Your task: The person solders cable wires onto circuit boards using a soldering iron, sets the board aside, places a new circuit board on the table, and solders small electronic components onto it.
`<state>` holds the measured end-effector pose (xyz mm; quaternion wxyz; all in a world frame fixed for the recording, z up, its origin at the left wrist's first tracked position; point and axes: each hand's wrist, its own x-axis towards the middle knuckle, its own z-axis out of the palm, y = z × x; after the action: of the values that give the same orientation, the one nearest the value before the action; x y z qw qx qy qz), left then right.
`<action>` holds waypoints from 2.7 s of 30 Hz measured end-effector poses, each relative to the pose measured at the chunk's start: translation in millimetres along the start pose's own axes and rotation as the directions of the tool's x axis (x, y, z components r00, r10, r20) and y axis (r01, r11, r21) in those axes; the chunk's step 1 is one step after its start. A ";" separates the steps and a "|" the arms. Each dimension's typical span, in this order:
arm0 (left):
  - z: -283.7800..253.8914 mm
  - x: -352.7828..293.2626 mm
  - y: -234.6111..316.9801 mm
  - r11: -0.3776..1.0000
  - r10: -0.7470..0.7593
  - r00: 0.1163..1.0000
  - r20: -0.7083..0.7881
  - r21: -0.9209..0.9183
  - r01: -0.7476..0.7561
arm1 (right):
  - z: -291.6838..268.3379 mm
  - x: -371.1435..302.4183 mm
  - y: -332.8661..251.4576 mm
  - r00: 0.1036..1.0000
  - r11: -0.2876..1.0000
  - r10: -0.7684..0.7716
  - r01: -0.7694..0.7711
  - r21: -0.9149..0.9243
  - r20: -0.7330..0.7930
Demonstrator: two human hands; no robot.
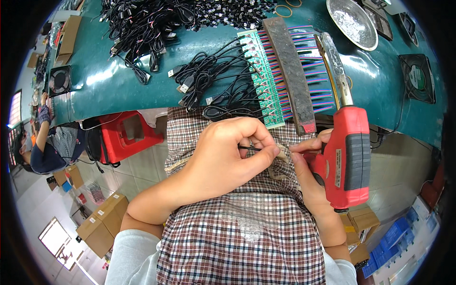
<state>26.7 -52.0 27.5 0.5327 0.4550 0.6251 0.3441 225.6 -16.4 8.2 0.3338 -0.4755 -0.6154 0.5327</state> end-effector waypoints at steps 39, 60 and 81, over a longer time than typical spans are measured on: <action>-2.2 5.5 -11.5 0.943 -0.123 0.952 0.280 -0.266 0.200 | -18.3 0.8 6.3 0.900 0.939 -0.250 0.316 -0.139 0.357; -4.3 15.5 2.2 0.958 0.050 0.995 -0.089 0.286 -0.022 | -33.5 -6.4 15.3 0.983 0.986 -0.123 0.105 0.132 0.136; 15.0 31.0 -18.5 0.803 0.281 0.927 -0.249 0.590 -0.085 | -69.7 -79.2 23.4 0.994 0.961 0.046 -0.015 -0.277 0.104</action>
<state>37.1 -30.3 -3.3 0.2260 0.5889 0.7303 0.2622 320.7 -67.8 7.6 0.2219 -0.4968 -0.6936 0.4722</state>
